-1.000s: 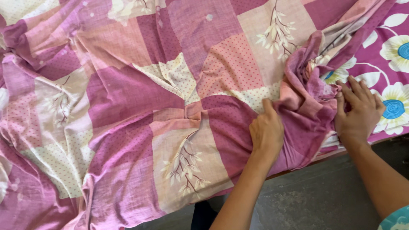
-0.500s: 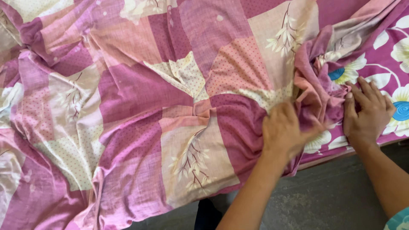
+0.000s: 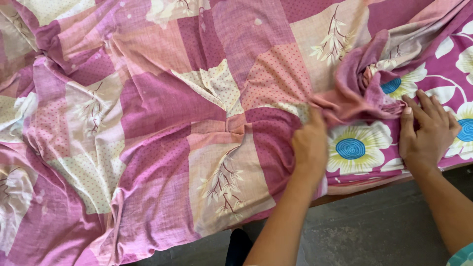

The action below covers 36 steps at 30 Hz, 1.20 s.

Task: The person folds a patterned blanket on a bed by hand, smoothing the fabric and folding it repeatedly until it forms a rectangular bundle.

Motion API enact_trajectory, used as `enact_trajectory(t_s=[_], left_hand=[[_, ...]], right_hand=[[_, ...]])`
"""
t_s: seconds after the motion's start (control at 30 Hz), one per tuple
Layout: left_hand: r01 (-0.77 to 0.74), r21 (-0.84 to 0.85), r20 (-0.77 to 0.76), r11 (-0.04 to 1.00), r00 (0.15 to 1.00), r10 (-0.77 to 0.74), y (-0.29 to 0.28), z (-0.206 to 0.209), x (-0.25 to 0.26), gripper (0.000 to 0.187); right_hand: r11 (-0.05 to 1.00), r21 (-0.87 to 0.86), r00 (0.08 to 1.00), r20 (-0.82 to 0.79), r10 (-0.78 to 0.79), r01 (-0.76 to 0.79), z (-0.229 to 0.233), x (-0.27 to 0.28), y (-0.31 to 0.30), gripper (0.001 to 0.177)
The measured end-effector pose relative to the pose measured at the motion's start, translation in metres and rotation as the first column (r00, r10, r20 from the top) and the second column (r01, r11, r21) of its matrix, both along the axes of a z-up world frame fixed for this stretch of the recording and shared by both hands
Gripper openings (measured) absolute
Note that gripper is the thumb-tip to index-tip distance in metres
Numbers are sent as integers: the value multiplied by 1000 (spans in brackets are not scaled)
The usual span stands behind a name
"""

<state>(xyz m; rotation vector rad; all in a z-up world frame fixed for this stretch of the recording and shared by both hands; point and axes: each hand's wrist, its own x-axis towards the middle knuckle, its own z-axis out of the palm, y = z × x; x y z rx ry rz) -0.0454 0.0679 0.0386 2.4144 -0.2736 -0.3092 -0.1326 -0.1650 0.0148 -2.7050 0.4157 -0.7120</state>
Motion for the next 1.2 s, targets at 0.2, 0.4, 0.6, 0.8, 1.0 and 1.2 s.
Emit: enact_trajectory(t_s=[0.2,0.4,0.6,0.8,1.0,1.2], left_hand=[[-139,-33,-63,990,989,137,-6,-2,10,24],[-140,12,-75,990,987,141,-12,-16,20,20],[-91,19,-74,996,993,92,-14,-30,23,23],[87,-37,-26,996,996,-88,1,-3,-17,83],[152,-106,231,983,965,-124,40,7,-65,81],[-16,10,386,1000,923,10,65,28,-128,67]], right_hand=[[1000,-17,1000,-3,7,-7,0,-2,1,26],[998,-46,999,-15,38,-38,2,-3,2,30],[998,34,979,-199,-35,43,0,-4,11,56],[994,42,962,-258,-91,106,-4,-28,69,77],[992,-46,934,-343,97,-120,6,-53,112,63],[946,-174,900,-393,188,-274,-26,-64,133,59]])
